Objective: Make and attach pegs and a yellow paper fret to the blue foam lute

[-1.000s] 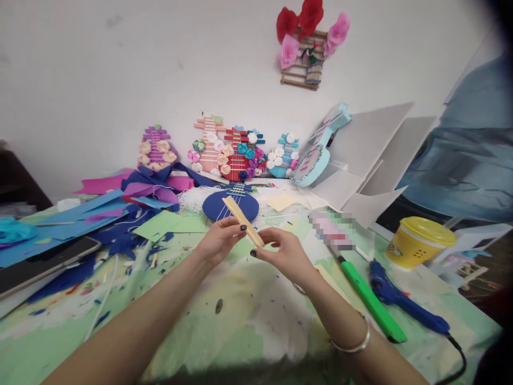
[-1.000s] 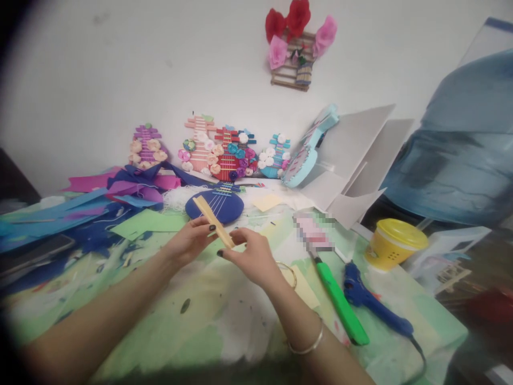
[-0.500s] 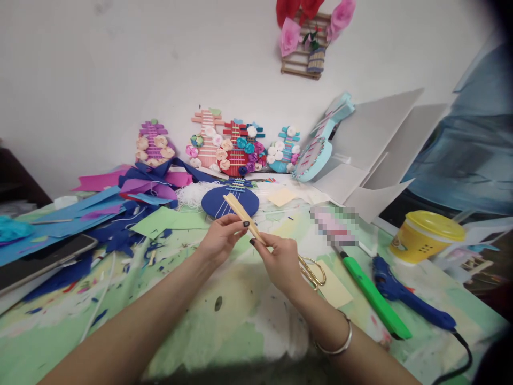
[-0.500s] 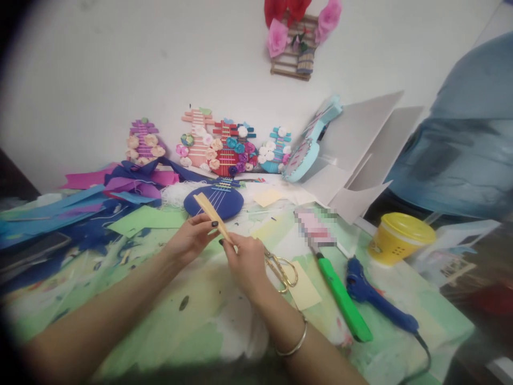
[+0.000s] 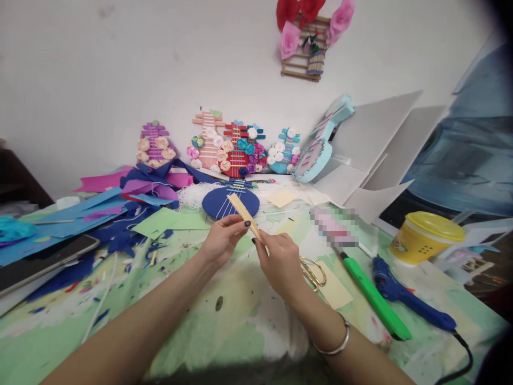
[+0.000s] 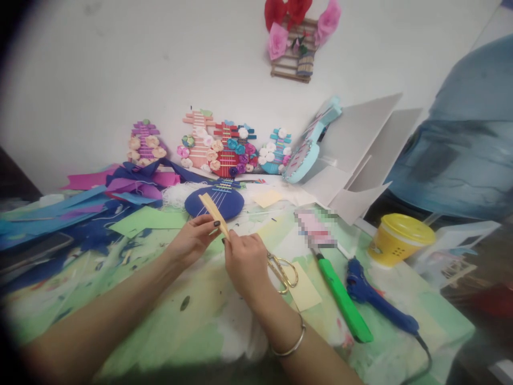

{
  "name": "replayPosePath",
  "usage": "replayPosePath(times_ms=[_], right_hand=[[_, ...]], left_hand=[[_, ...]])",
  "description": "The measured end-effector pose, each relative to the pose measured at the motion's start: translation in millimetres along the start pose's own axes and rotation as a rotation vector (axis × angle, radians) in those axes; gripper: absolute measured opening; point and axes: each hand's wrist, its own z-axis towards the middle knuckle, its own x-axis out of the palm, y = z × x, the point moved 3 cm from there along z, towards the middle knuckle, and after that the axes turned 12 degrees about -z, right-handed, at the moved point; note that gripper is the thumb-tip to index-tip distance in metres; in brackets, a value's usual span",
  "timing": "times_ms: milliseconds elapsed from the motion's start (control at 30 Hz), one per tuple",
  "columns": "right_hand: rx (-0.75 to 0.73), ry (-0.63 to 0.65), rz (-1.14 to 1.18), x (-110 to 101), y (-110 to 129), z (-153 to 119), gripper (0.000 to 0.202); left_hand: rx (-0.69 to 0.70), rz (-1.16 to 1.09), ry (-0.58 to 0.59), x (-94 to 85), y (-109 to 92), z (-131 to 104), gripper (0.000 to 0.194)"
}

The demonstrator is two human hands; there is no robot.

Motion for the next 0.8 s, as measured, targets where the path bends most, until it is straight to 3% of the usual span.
replayPosePath(times_ms=[133,367,800], right_hand=[[0.065,0.023,0.025,-0.3,1.3,-1.0,0.011],[0.002,-0.044,-0.041,-2.0,2.9,0.2,0.019],[0.076,-0.052,0.003,-3.7,-0.3,-2.4,0.021]], left_hand=[[0.024,-0.02,-0.014,1.2,-0.6,-1.0,0.016],[0.021,-0.005,-0.043,-1.4,3.0,-0.6,0.017],[-0.027,0.01,0.032,-5.5,2.3,2.6,0.021]])
